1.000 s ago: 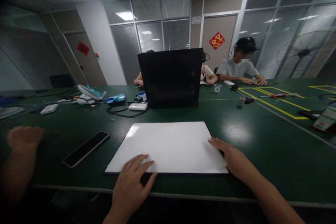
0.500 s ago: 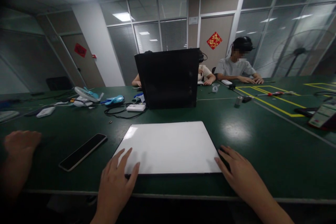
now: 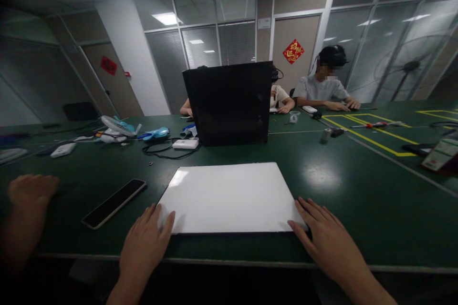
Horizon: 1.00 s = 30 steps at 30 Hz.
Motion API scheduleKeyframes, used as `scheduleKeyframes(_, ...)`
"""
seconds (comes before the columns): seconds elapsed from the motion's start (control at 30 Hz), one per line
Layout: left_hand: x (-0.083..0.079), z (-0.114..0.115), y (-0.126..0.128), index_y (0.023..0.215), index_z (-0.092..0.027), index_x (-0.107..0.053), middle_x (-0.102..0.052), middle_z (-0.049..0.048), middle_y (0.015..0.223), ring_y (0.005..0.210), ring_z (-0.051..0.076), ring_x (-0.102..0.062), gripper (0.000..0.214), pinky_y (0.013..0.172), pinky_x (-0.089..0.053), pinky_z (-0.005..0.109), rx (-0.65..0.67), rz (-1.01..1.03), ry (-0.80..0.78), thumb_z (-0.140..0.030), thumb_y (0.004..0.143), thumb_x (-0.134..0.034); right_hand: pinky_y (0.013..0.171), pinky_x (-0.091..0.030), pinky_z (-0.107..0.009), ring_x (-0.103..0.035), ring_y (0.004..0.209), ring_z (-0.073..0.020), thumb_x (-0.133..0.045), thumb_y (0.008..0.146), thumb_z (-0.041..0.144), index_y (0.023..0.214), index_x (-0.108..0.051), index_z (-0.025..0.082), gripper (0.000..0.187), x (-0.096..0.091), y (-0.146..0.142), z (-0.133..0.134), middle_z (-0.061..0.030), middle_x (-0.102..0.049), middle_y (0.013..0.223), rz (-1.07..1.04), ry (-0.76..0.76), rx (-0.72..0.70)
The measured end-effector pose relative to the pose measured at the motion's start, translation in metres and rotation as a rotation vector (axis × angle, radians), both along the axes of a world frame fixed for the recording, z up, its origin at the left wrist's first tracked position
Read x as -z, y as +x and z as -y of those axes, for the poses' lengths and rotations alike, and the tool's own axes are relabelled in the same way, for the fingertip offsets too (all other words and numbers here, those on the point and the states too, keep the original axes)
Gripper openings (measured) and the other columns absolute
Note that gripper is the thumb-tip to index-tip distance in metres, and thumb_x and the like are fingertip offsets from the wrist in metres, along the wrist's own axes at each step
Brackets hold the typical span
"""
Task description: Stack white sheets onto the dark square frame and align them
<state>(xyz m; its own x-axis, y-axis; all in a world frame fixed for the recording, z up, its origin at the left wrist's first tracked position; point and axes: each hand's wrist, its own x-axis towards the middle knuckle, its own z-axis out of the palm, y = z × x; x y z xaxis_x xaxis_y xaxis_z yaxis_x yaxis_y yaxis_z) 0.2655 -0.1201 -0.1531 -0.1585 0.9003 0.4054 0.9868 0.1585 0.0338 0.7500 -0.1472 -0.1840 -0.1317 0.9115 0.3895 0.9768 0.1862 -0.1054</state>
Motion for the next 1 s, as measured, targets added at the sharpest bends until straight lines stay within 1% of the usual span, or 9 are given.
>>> scheduleKeyframes(0.17, -0.004, 0.001, 0.001, 0.143, -0.001, -0.064, -0.062, 0.0265, 0.151, 0.142, 0.04, -0.059, 0.073, 0.121, -0.043, 0.051, -0.019, 0.023, 0.02, -0.055, 0.105, -0.032, 0.125, -0.043, -0.063, -0.049, 0.147, -0.0321, -0.03, 0.108, 0.075, 0.154, -0.057, 0.018, 0.078, -0.003, 0.0, 0.001, -0.0075, -0.05, 0.159, 0.019, 0.024, 0.006)
scheduleKeyframes(0.3, -0.008, 0.012, 0.003, 0.141, 0.002, -0.064, -0.068, 0.0284, 0.14, 0.134, 0.042, -0.062, 0.079, 0.113, -0.048, 0.054, -0.093, 0.053, 0.082, -0.058, 0.104, -0.028, 0.115, -0.052, -0.066, -0.058, 0.136, -0.0407, -0.029, 0.107, 0.071, 0.152, -0.056, 0.005, 0.084, 0.005, -0.01, 0.019, -0.0204, -0.057, 0.15, -0.021, 0.089, 0.132)
scheduleKeyframes(0.4, -0.009, 0.02, 0.006, 0.135, -0.003, -0.068, -0.072, 0.0251, 0.134, 0.13, 0.042, -0.064, 0.073, 0.112, -0.048, 0.056, -0.064, 0.107, 0.127, -0.056, 0.104, -0.03, 0.105, -0.059, -0.066, -0.063, 0.128, -0.0423, -0.032, 0.107, 0.067, 0.154, -0.053, 0.011, 0.076, 0.014, -0.027, 0.038, -0.0203, -0.06, 0.146, -0.095, 0.102, 0.19)
scheduleKeyframes(0.53, -0.009, 0.02, 0.007, 0.129, -0.011, -0.074, -0.071, 0.0216, 0.133, 0.128, 0.041, -0.063, 0.063, 0.113, -0.048, 0.057, -0.026, 0.257, 0.186, -0.055, 0.101, -0.037, 0.115, -0.052, -0.07, -0.052, 0.14, -0.0414, -0.04, 0.102, 0.077, 0.152, -0.054, 0.015, 0.081, 0.016, -0.053, 0.05, -0.0192, -0.054, 0.152, -0.258, 0.142, 0.171)
scheduleKeyframes(0.6, -0.012, 0.017, 0.005, 0.126, -0.015, -0.076, -0.072, 0.0206, 0.129, 0.124, 0.042, -0.064, 0.06, 0.111, -0.049, 0.06, -0.035, 0.364, 0.181, -0.054, 0.099, -0.04, 0.114, -0.052, -0.071, -0.054, 0.138, -0.0399, -0.044, 0.1, 0.079, 0.152, -0.053, 0.018, 0.081, 0.015, -0.059, 0.049, -0.0183, -0.053, 0.152, -0.339, 0.148, 0.156)
scheduleKeyframes(0.73, -0.02, 0.016, -0.006, 0.122, -0.018, -0.078, -0.072, 0.018, 0.125, 0.121, 0.041, -0.065, 0.055, 0.112, -0.049, 0.061, -0.026, 0.698, 0.183, -0.055, 0.089, -0.054, 0.106, -0.06, -0.064, -0.062, 0.128, -0.0351, -0.041, 0.106, 0.072, 0.149, -0.059, 0.028, 0.065, 0.015, -0.051, 0.045, -0.0145, -0.054, 0.148, -0.386, 0.171, 0.156)
scheduleKeyframes(0.87, -0.034, 0.024, -0.01, 0.122, -0.021, -0.075, -0.071, 0.013, 0.132, 0.127, 0.038, -0.065, 0.053, 0.118, -0.047, 0.057, -0.041, 1.185, 0.261, -0.048, 0.077, -0.076, 0.089, -0.067, -0.058, -0.067, 0.114, -0.0313, -0.038, 0.111, 0.06, 0.139, -0.068, 0.038, 0.046, 0.018, -0.025, 0.05, -0.008, -0.056, 0.144, -0.208, 0.293, 0.102)
scheduleKeyframes(0.93, -0.041, 0.026, -0.004, 0.135, -0.024, -0.068, -0.071, 0.0109, 0.134, 0.121, 0.034, -0.069, 0.066, 0.109, -0.054, 0.052, -0.049, 1.487, 0.31, -0.038, 0.073, -0.084, 0.085, -0.067, -0.057, -0.066, 0.117, -0.0331, -0.038, 0.112, 0.052, 0.149, -0.06, 0.044, 0.043, 0.015, -0.011, 0.056, -0.0072, -0.054, 0.148, -0.12, 0.322, 0.057)
scheduleKeyframes(1.0, -0.047, 0.026, 0.006, 0.143, -0.028, -0.06, -0.072, 0.0085, 0.128, 0.11, 0.027, -0.074, 0.076, 0.097, -0.061, 0.042, -0.072, 1.768, 0.377, -0.022, 0.072, -0.085, 0.093, -0.063, -0.066, -0.059, 0.132, -0.0407, -0.039, 0.111, 0.042, 0.158, -0.047, 0.053, 0.048, 0.01, 0.0, 0.066, -0.0058, -0.045, 0.159, -0.09, 0.351, 0.025)
